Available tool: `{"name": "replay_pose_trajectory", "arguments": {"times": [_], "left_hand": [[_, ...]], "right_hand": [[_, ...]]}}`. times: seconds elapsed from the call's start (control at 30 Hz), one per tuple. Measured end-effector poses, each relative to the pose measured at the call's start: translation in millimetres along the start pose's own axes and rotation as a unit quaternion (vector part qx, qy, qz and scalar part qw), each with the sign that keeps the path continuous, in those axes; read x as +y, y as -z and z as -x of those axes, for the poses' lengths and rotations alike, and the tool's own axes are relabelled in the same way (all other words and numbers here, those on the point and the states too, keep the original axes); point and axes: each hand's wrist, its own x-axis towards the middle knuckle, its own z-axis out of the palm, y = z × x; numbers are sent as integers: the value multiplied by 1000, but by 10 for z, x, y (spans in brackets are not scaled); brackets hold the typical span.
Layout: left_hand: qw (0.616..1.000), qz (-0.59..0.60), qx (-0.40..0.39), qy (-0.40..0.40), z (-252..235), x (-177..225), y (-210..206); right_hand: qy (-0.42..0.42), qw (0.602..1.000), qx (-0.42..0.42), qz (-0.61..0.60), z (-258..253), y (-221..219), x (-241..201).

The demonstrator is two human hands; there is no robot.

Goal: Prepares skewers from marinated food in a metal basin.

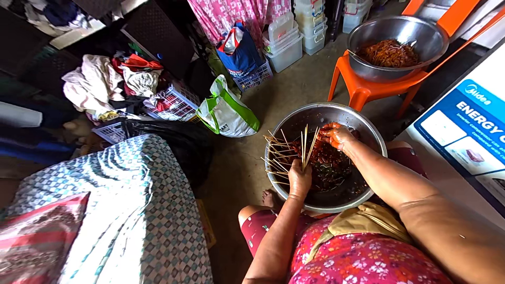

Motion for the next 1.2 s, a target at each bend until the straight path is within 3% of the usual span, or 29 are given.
{"name": "replay_pose_trajectory", "arguments": {"times": [0.27, 1.2], "left_hand": [[1000, -29, 0, -4, 22, 68, 33], [999, -44, 13, -4, 58, 112, 27]], "right_hand": [[-3, 999, -22, 35, 54, -53, -22], [-78, 997, -20, -10, 181, -184, 102]]}}
